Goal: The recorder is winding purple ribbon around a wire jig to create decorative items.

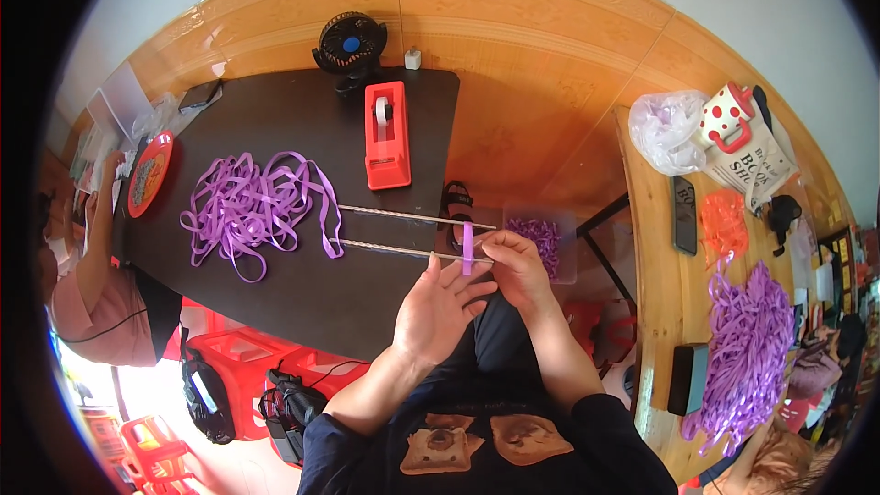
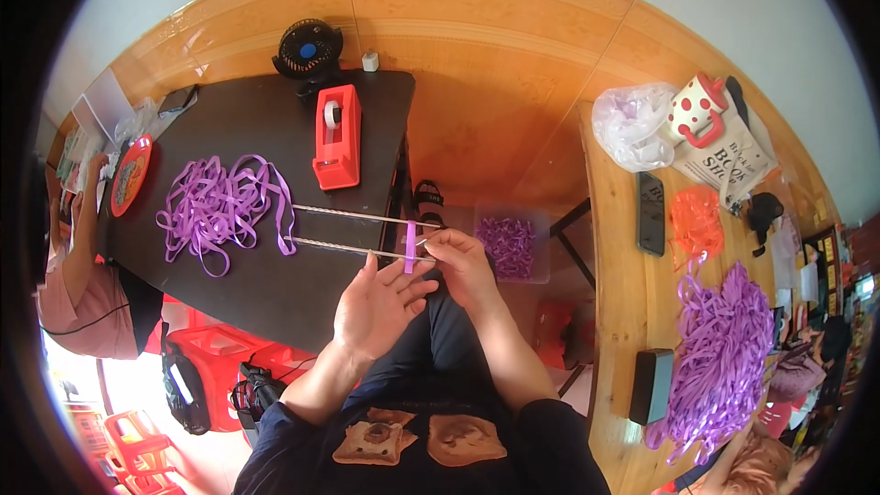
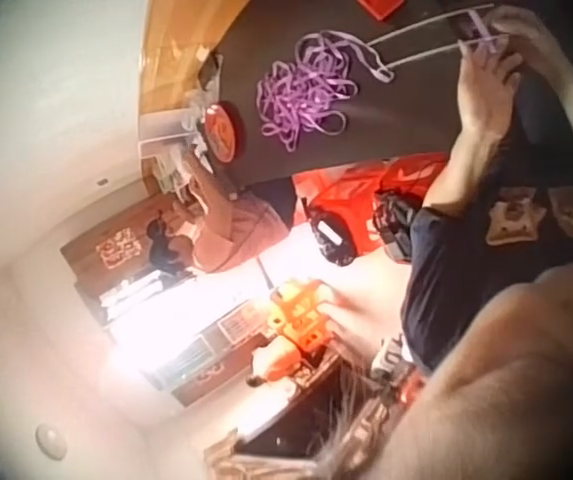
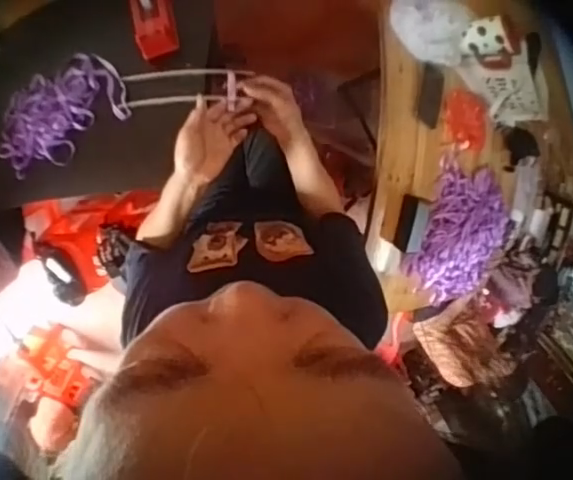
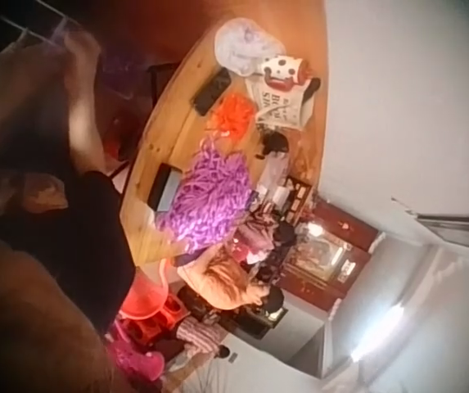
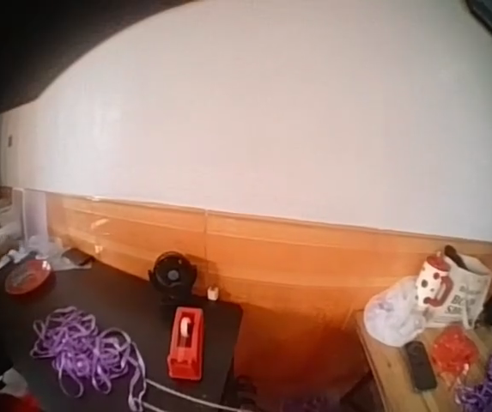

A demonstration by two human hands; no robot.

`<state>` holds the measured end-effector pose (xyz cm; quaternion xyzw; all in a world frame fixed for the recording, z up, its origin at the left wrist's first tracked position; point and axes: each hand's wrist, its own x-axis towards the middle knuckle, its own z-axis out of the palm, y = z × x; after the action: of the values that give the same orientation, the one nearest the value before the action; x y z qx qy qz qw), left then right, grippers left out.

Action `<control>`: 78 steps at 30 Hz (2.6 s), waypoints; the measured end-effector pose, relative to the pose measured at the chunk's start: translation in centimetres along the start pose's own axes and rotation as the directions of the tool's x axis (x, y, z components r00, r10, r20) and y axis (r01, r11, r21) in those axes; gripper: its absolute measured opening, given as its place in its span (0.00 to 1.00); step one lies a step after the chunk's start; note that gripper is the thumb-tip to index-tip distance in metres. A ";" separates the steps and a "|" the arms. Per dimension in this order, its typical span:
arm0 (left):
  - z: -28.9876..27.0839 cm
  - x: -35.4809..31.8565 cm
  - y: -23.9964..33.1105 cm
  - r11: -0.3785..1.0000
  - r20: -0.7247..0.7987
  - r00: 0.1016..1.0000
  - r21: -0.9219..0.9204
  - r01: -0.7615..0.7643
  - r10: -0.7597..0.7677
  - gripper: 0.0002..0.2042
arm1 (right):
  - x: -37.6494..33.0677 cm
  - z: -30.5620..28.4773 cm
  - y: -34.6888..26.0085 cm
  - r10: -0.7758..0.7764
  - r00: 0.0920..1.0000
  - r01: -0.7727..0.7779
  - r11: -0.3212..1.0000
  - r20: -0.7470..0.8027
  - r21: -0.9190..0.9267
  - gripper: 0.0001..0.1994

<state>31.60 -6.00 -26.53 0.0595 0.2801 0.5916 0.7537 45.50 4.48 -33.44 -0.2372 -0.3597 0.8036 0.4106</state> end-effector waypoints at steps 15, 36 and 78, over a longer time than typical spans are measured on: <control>-0.3 0.1 0.0 1.000 0.005 1.000 -0.017 0.016 -0.015 0.31 | 2.0 -1.1 2.4 0.168 0.978 -0.182 0.977 0.125 0.111 0.17; -0.5 0.1 0.0 1.000 0.012 1.000 -0.014 -0.002 0.003 0.30 | 3.8 -1.1 3.2 0.185 0.953 -0.205 0.977 0.238 0.062 0.09; -0.2 0.0 0.1 1.000 -0.013 1.000 -0.016 -0.004 0.004 0.31 | 2.1 5.8 -2.5 -0.021 0.975 -0.074 0.910 -0.223 -0.408 0.34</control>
<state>31.41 -6.04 -26.61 0.0500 0.2802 0.5956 0.7512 41.62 4.97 -28.04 -0.4119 -0.4699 0.6833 0.3777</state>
